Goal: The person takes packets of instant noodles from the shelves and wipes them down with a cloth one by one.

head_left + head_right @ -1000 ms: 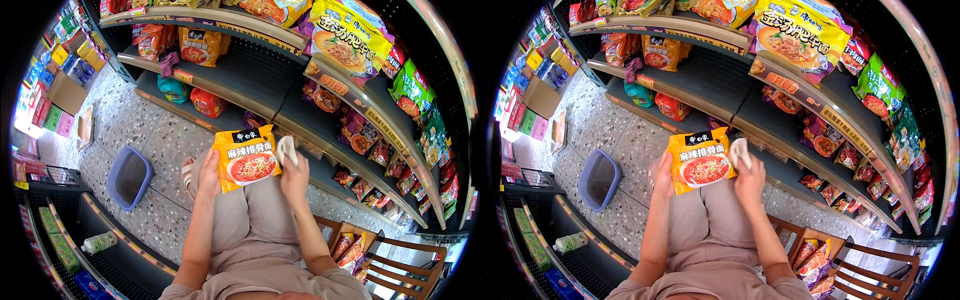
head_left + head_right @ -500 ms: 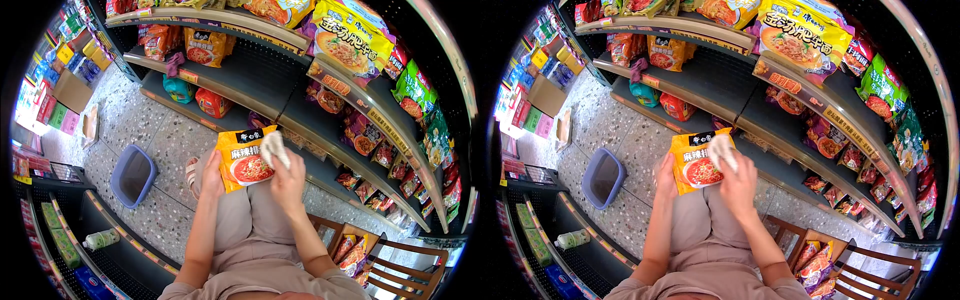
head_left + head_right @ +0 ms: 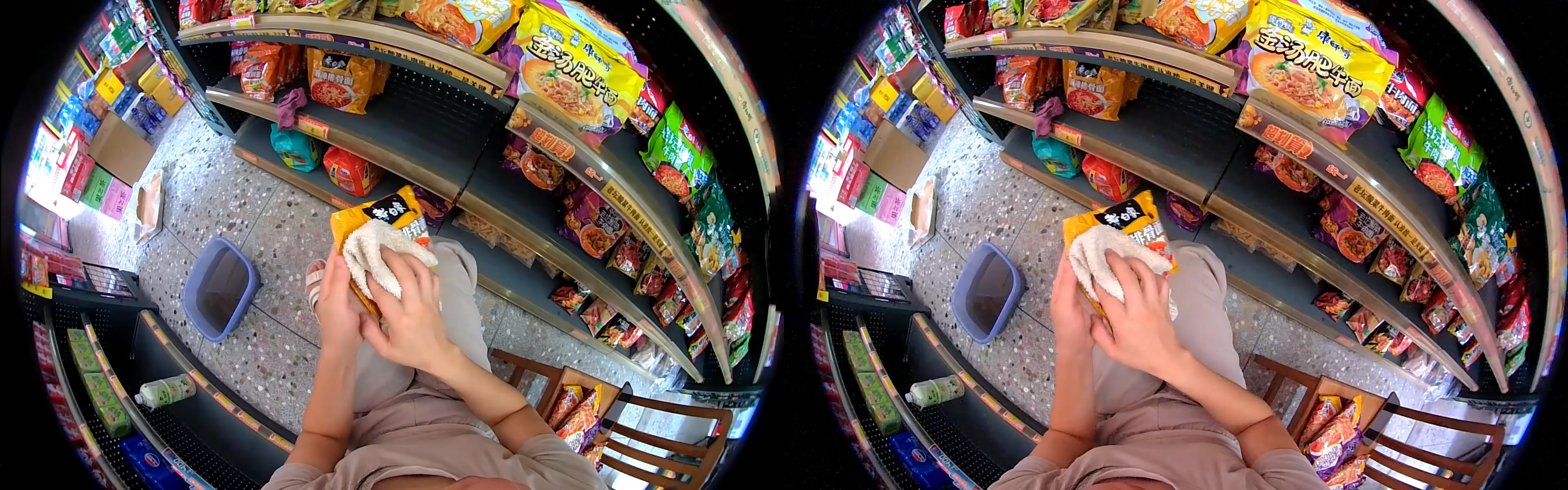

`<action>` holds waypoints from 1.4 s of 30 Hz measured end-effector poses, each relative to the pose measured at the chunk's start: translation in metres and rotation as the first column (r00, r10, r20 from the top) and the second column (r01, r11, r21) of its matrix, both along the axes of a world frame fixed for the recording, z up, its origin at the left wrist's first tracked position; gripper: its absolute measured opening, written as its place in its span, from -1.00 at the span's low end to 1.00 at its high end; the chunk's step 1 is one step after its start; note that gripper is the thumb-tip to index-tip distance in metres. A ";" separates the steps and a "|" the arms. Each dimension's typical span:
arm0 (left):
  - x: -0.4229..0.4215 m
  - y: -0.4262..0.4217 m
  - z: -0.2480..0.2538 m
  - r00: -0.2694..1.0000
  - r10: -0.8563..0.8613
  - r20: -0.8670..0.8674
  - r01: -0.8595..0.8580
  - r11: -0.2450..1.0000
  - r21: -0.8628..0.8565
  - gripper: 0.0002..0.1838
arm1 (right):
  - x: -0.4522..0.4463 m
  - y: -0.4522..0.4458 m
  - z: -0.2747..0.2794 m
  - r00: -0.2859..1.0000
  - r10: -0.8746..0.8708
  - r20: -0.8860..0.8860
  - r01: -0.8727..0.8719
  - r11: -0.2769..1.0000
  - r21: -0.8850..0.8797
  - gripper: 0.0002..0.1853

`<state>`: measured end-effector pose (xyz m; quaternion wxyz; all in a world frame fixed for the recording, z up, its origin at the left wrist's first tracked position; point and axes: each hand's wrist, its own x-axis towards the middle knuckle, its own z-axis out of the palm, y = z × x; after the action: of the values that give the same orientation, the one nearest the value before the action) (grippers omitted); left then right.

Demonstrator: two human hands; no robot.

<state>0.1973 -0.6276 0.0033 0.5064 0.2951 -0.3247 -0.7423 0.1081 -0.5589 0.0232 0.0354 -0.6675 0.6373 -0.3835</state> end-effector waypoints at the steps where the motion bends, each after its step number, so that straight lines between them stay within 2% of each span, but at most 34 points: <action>1: 0.002 0.002 0.002 1.000 -0.007 -0.028 0.006 0.999 -0.038 -0.46 | 0.000 0.001 0.003 0.999 0.031 0.022 -0.031 0.999 0.014 -0.47; 4: 0.007 0.012 0.011 0.999 -0.019 0.026 0.023 0.982 -0.189 -0.40 | 0.000 0.004 0.007 0.965 0.125 0.232 -0.105 0.990 -0.095 -0.46; 5: 0.011 0.016 0.019 0.989 -0.048 0.141 0.089 0.951 -0.297 -0.33 | 0.000 0.005 0.003 0.944 0.138 0.299 -0.107 0.987 -0.116 -0.44; 8: 0.006 0.036 0.028 0.933 0.034 0.357 0.127 0.901 -0.416 -0.31 | -0.003 0.011 -0.022 0.858 0.144 0.492 -0.083 0.986 -0.144 -0.38; 9: 0.011 0.034 0.043 0.768 0.154 0.621 0.326 0.741 -0.587 -0.34 | -0.006 0.014 -0.031 0.823 0.122 0.555 -0.059 0.990 -0.129 -0.36; 10: 0.006 0.036 0.043 0.740 0.176 0.649 0.339 0.736 -0.586 -0.33 | -0.008 0.017 -0.042 0.782 0.097 0.615 -0.035 0.993 -0.112 -0.34; 12: -0.013 0.046 0.042 0.681 0.217 0.699 0.366 0.726 -0.582 -0.33 | -0.013 0.024 -0.060 0.567 0.031 0.823 -0.003 0.999 -0.036 -0.38; 13: -0.017 0.047 0.040 0.708 0.088 0.701 0.417 0.750 -0.514 -0.28 | -0.018 0.026 -0.060 0.469 -0.007 0.883 0.019 1.000 -0.002 -0.41; 17: -0.054 0.066 0.005 0.697 0.108 0.709 0.429 0.730 -0.533 -0.24 | -0.046 0.036 -0.085 0.076 -0.080 0.994 0.035 0.996 0.077 -0.50; 19: -0.065 0.072 -0.004 0.694 0.055 0.718 0.461 0.732 -0.502 -0.25 | -0.066 0.039 -0.096 0.044 -0.072 0.996 0.029 0.997 0.071 -0.50; 21: -0.072 0.077 -0.012 0.696 0.039 0.717 0.480 0.718 -0.505 -0.29 | -0.083 0.044 -0.094 0.051 -0.171 0.984 0.065 0.984 0.168 -0.53; 24: -0.070 0.076 -0.020 0.730 -0.078 0.679 0.506 0.730 -0.460 -0.36 | -0.107 0.046 -0.084 0.221 -0.236 0.946 0.028 0.971 0.236 -0.56; 25: -0.068 0.076 -0.018 0.712 0.048 0.701 0.450 0.735 -0.507 -0.50 | -0.109 0.046 -0.079 0.293 -0.274 0.916 0.063 0.962 0.267 -0.56; 28: -0.049 0.057 -0.028 0.693 0.182 0.697 0.380 0.730 -0.569 -0.55 | -0.121 0.046 -0.094 0.401 -0.372 0.837 0.165 0.928 0.334 -0.52; 29: -0.043 0.048 -0.039 0.667 0.331 0.667 0.298 0.702 -0.646 -0.60 | -0.123 0.045 -0.100 0.462 -0.374 0.805 0.223 0.927 0.302 -0.65; 32: -0.023 0.027 -0.034 0.464 0.412 0.784 0.153 0.835 -0.529 -0.62 | -0.123 0.044 -0.102 0.558 -0.393 0.731 0.257 0.919 0.297 -0.66; 35: -0.010 0.009 -0.078 0.419 0.565 0.711 -0.015 0.787 -0.617 -0.66 | -0.125 0.042 -0.105 0.483 -0.379 0.789 0.211 0.925 0.315 -0.65; 38: 0.000 0.005 -0.085 0.319 0.469 0.823 0.177 0.824 -0.538 -0.67 | -0.126 0.043 -0.109 0.466 -0.368 0.805 0.208 0.930 0.305 -0.67; 42: -0.007 0.005 -0.089 0.409 0.394 0.823 0.173 0.852 -0.494 -0.67 | -0.125 0.043 -0.098 0.390 -0.365 0.845 0.212 0.929 0.304 -0.69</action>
<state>0.1905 -0.6230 -0.0855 0.3575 0.5247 -0.7067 -0.3123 -0.0169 -0.5159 -0.0751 0.3458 -0.2398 0.6547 -0.6279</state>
